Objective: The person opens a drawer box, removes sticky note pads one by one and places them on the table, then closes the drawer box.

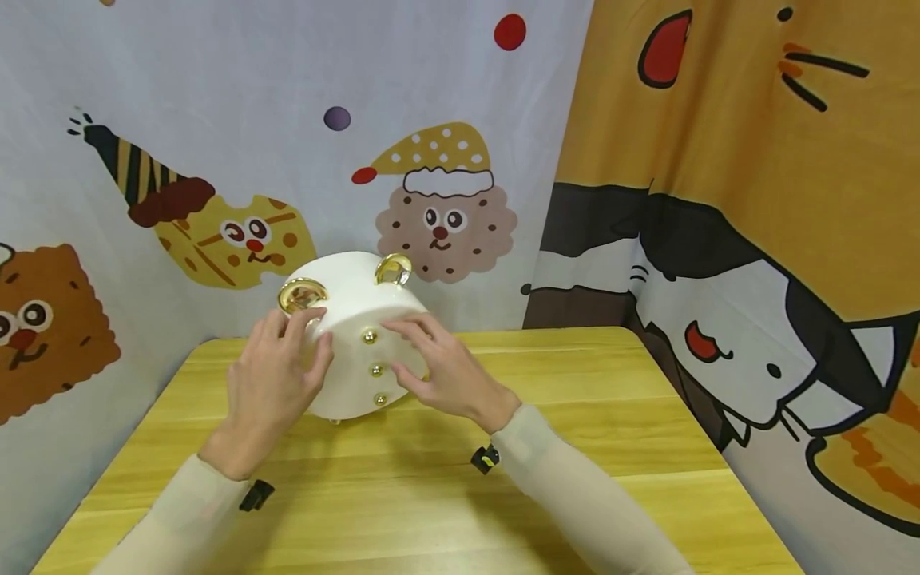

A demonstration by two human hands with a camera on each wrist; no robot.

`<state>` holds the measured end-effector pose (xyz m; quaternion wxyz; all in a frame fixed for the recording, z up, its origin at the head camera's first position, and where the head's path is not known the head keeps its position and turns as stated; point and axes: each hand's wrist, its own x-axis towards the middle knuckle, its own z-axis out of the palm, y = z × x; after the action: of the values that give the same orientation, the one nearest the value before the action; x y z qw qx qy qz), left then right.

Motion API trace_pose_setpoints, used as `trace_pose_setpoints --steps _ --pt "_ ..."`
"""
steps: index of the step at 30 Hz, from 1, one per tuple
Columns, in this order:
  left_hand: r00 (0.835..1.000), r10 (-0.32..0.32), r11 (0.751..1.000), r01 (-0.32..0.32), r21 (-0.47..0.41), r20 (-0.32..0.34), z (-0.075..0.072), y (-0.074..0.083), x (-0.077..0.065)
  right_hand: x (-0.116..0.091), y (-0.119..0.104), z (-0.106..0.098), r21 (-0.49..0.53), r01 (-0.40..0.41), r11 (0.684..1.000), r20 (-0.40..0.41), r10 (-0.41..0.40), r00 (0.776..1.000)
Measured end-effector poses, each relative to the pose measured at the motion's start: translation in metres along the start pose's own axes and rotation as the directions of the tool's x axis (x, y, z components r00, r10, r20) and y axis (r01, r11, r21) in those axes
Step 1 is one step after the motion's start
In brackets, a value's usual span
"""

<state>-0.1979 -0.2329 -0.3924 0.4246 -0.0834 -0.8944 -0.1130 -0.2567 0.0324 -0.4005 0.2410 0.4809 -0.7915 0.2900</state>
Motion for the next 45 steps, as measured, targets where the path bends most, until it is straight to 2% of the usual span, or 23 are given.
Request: trace_pose_setpoints --steps 20,26,30,38,45 --pt "1.000 0.024 1.000 -0.024 0.012 -0.020 -0.002 0.000 0.000 0.023 -0.007 0.015 0.054 0.055 0.997 -0.049 -0.052 0.997" --pt "0.999 0.033 0.999 -0.033 0.010 -0.020 -0.002 0.000 0.002 0.027 -0.006 0.016 0.036 0.060 0.998 -0.069 -0.058 0.996" --pt "0.999 0.033 0.999 -0.032 0.009 -0.014 -0.003 0.000 0.002 0.029 -0.006 0.016 0.020 0.057 0.998 -0.060 -0.056 0.997" --pt "1.000 0.028 1.000 -0.028 0.009 -0.001 -0.004 -0.001 0.001 0.030 -0.004 0.021 0.079 0.031 0.996 -0.029 -0.029 0.999" --pt "1.000 0.028 1.000 -0.028 -0.012 0.010 -0.008 0.000 0.001 0.032 -0.005 0.022 0.076 0.039 0.996 -0.033 -0.037 0.999"
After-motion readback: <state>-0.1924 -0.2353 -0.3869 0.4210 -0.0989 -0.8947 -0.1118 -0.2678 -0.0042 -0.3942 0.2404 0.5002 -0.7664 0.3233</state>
